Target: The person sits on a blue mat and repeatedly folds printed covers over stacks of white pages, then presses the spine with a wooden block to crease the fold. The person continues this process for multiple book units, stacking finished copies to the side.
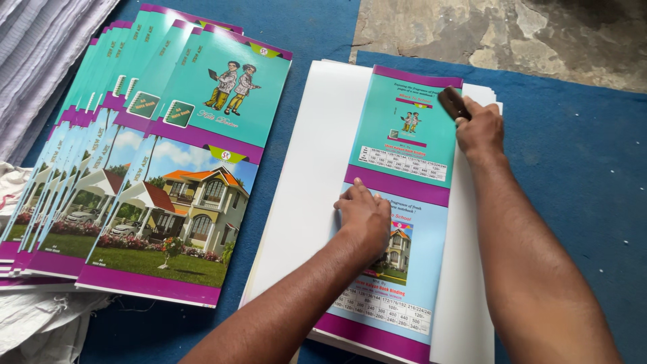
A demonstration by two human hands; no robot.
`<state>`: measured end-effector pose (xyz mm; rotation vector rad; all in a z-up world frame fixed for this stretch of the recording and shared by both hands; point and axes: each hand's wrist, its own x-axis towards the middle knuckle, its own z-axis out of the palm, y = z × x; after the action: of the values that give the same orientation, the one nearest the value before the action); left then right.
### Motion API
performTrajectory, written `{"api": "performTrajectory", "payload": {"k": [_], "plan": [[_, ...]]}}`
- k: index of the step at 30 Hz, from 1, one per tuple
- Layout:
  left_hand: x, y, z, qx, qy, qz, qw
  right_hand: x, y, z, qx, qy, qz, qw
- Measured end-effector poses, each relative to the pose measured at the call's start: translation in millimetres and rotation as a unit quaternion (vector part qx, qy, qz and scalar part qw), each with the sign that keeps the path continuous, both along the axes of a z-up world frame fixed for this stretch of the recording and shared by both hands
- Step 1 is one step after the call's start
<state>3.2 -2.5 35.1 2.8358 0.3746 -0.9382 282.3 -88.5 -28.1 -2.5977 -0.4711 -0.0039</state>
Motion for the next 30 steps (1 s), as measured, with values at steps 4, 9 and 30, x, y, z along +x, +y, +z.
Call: {"api": "performTrajectory", "payload": {"k": [4, 9, 30], "plan": [[-1, 1, 0, -0.001, -0.010, -0.007, 1.000, 13, 8, 2, 0.028, 0.034, -0.036, 0.998], [-3, 2, 7, 0.003, 0.016, -0.028, 0.999, 33, 18, -5, 0.010, 0.044, -0.072, 0.996], [-4, 4, -4, -0.041, -0.029, 0.032, 0.998, 16, -10, -9, 0.018, -0.002, 0.022, 1.000]]}}
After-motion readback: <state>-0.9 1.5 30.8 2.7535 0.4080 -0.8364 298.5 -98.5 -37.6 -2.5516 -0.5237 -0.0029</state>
